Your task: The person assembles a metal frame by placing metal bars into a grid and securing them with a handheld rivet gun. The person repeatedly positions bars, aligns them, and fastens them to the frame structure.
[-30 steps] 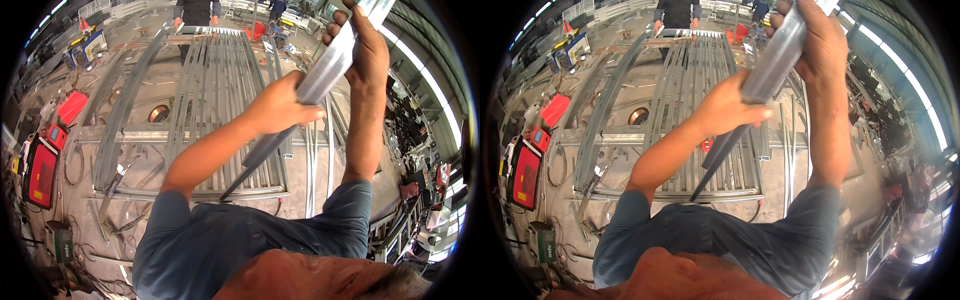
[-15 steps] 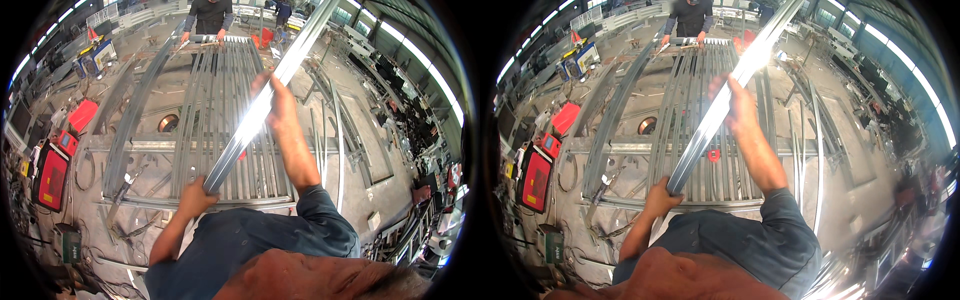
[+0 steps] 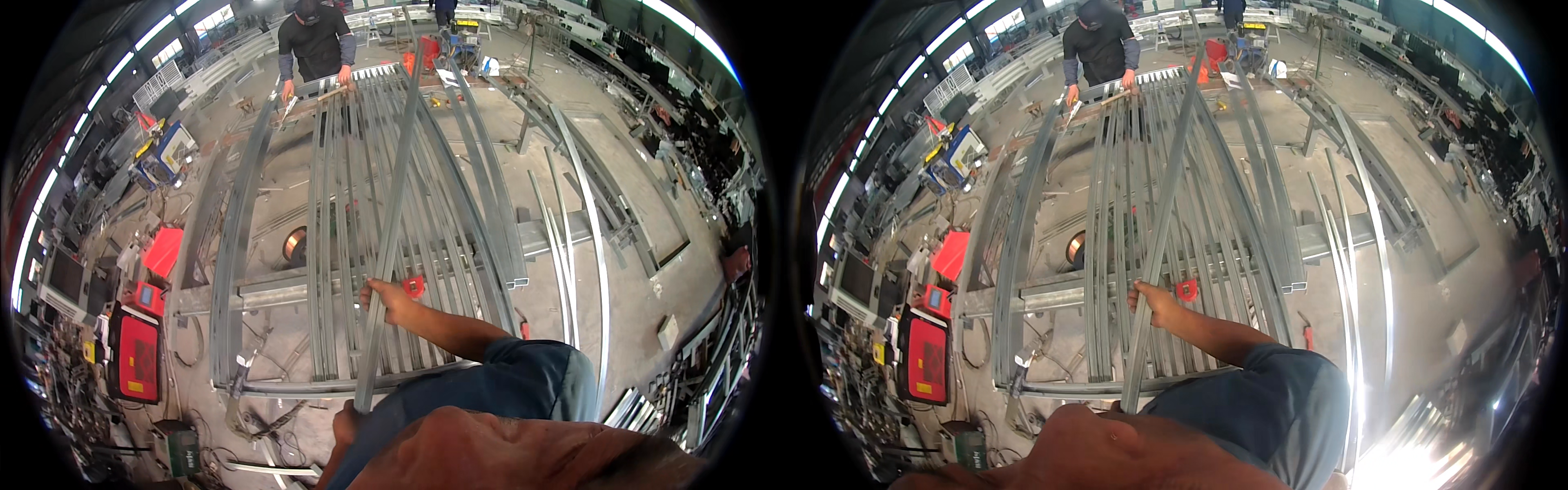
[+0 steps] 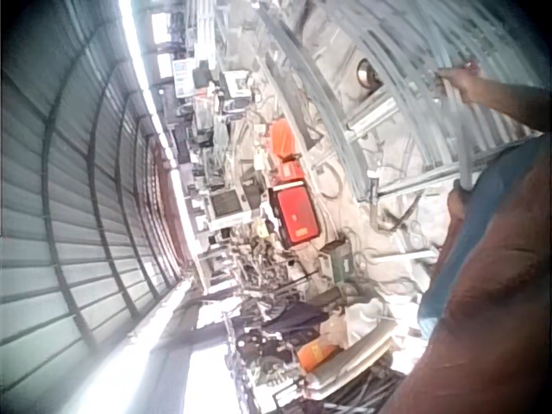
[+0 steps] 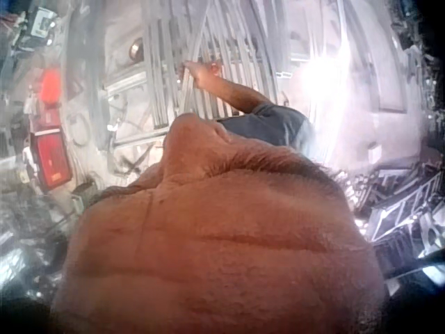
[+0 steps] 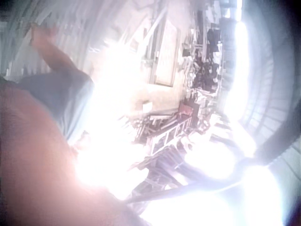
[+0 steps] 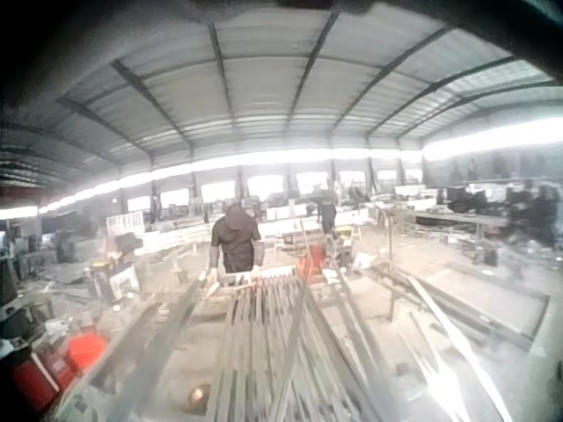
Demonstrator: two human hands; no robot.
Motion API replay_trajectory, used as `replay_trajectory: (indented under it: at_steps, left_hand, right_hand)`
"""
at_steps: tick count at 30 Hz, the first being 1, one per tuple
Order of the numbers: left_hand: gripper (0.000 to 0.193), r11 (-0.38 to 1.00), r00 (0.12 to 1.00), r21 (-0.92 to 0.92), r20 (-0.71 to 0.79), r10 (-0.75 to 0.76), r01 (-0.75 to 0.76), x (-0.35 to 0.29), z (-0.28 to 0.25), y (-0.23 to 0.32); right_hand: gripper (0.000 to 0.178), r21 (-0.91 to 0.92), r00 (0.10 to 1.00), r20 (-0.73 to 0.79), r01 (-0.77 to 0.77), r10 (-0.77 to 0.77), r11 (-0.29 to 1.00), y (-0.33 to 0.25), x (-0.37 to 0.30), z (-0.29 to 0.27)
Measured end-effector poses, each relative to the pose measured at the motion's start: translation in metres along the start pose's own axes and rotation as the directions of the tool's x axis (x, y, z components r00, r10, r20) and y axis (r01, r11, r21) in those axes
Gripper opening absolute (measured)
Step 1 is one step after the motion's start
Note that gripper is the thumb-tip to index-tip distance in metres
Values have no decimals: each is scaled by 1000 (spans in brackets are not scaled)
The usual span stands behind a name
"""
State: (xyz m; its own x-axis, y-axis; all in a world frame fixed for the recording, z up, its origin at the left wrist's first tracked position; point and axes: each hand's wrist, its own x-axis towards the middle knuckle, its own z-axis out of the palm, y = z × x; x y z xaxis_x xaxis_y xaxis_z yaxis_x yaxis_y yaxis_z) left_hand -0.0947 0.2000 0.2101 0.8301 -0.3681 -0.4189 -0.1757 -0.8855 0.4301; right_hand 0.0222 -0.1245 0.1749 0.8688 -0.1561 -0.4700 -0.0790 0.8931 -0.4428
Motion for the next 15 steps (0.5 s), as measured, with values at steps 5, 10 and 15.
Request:
replay_trajectory:
  at_steps: [5, 10, 15]
  left_hand:
    - [53, 1000, 1000, -5, -21, 21, -21, 59, 8, 48]
    - [52, 983, 985, -95, 94, -146, 155, 137, 7, 100]
    - [58, 995, 999, -94, 3, -42, 42, 200, 42, 74]
  right_hand:
    - [27, -5, 996, -46, -74, 73, 997, -21, 103, -33]
    - [21, 44, 994, -55, -96, 99, 994, -62, 184, -53]
    - [27, 16, 996, -15, -86, 86, 996, -79, 221, -59]
